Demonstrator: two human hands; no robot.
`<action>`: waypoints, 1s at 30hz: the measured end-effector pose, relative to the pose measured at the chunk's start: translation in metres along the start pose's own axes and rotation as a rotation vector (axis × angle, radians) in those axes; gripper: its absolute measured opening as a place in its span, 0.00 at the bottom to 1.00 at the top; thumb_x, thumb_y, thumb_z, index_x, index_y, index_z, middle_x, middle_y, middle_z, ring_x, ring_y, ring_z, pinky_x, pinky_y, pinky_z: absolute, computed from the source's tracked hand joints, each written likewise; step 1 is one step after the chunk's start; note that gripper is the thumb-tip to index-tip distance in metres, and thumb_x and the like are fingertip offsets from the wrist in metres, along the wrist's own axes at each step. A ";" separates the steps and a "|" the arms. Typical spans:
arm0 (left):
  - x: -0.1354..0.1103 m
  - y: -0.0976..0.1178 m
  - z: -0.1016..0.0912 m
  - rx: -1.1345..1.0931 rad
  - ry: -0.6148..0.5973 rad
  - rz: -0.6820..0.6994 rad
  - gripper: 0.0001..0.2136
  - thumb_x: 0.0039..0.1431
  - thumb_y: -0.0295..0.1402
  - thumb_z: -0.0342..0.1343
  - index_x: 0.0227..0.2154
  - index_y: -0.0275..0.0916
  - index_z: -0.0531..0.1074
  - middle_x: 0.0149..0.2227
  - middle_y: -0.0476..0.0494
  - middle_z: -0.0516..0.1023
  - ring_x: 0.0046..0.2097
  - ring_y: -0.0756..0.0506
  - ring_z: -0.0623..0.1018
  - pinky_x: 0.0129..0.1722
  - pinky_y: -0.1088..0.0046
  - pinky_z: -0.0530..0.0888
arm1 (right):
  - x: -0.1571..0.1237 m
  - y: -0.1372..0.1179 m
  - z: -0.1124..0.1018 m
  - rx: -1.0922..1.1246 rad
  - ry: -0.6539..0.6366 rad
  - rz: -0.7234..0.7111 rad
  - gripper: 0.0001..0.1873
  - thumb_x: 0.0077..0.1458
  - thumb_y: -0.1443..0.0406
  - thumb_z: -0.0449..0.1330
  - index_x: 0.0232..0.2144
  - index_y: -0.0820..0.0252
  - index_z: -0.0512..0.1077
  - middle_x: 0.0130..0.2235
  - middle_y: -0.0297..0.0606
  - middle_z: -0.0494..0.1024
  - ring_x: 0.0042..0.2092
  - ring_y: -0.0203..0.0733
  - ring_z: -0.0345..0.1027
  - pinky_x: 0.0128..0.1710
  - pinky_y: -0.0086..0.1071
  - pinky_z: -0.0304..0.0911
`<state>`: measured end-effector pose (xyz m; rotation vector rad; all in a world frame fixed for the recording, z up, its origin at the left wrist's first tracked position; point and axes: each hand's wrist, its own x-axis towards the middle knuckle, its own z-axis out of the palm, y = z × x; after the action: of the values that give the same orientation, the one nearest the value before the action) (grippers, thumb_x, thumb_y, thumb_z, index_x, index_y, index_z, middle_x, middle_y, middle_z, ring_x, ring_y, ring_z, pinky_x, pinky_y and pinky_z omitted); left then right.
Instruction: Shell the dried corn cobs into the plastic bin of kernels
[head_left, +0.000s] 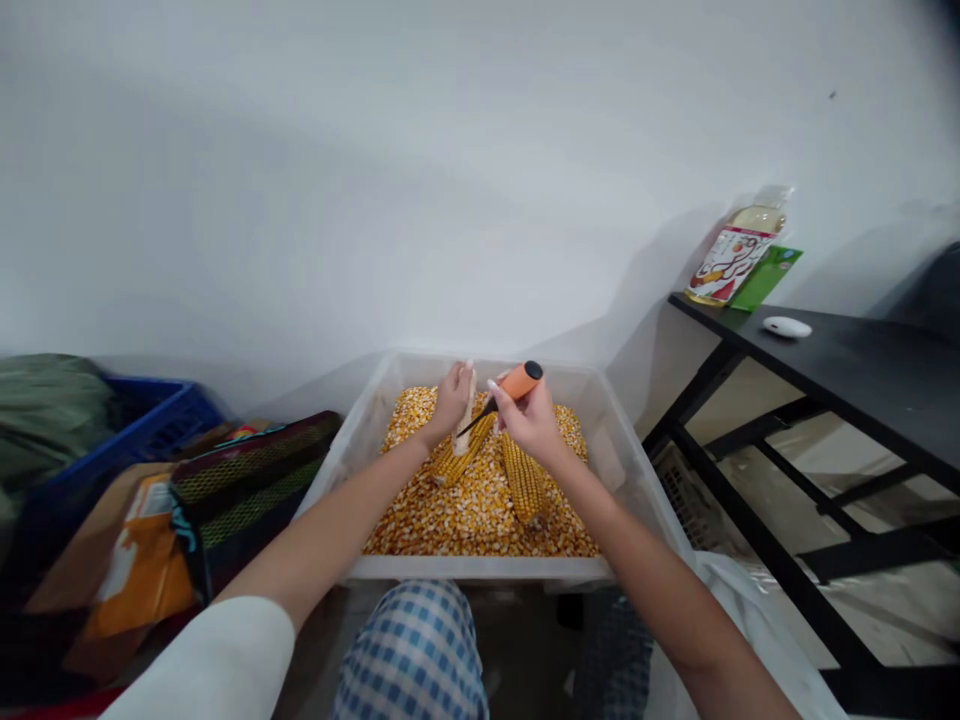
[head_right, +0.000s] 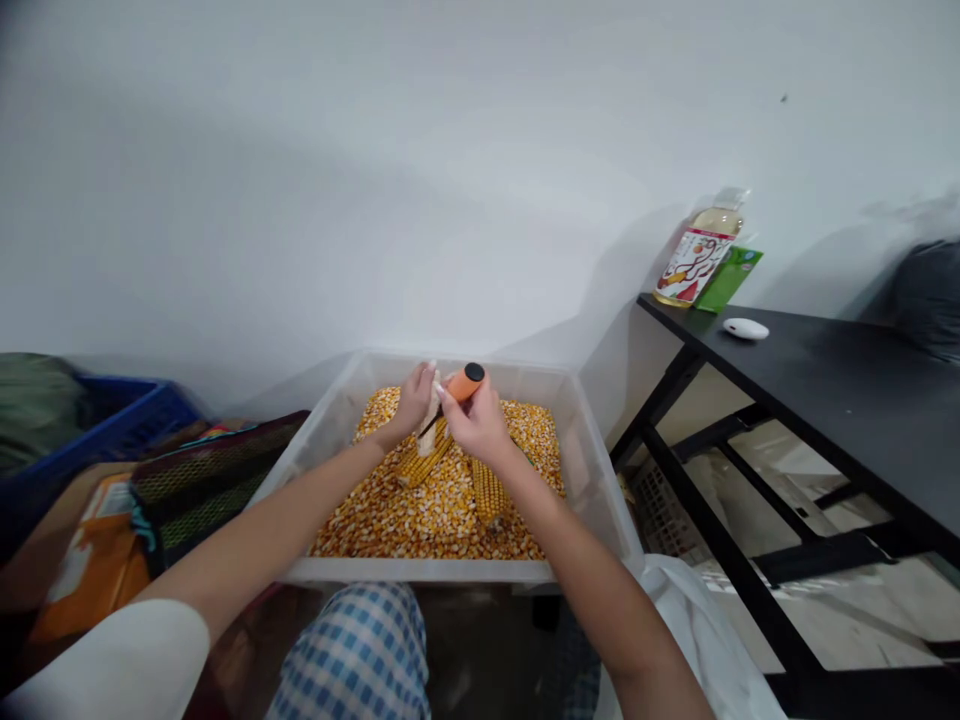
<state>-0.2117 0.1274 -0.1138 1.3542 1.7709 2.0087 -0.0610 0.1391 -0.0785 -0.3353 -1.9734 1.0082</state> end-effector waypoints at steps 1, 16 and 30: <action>0.000 -0.001 0.000 0.004 -0.005 0.003 0.16 0.59 0.45 0.43 0.24 0.38 0.61 0.22 0.52 0.59 0.26 0.51 0.62 0.29 0.75 0.62 | 0.000 0.001 0.001 -0.014 -0.009 -0.002 0.15 0.54 0.55 0.54 0.38 0.58 0.59 0.28 0.34 0.68 0.25 0.35 0.61 0.24 0.30 0.60; 0.001 -0.006 -0.002 0.040 -0.001 -0.003 0.16 0.59 0.45 0.42 0.24 0.39 0.60 0.21 0.52 0.58 0.26 0.51 0.61 0.28 0.75 0.60 | -0.002 0.009 0.007 -0.058 -0.012 -0.001 0.14 0.54 0.56 0.54 0.37 0.58 0.58 0.29 0.34 0.68 0.25 0.35 0.61 0.26 0.30 0.60; 0.003 -0.010 0.000 0.077 0.022 -0.107 0.17 0.54 0.48 0.47 0.26 0.38 0.61 0.20 0.54 0.61 0.24 0.53 0.62 0.25 0.77 0.60 | -0.004 0.007 0.005 -0.100 -0.127 -0.023 0.14 0.50 0.57 0.58 0.33 0.58 0.59 0.26 0.32 0.66 0.24 0.34 0.59 0.24 0.29 0.57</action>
<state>-0.2176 0.1322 -0.1212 1.2344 1.9058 1.9264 -0.0634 0.1391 -0.0876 -0.3087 -2.1424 0.9383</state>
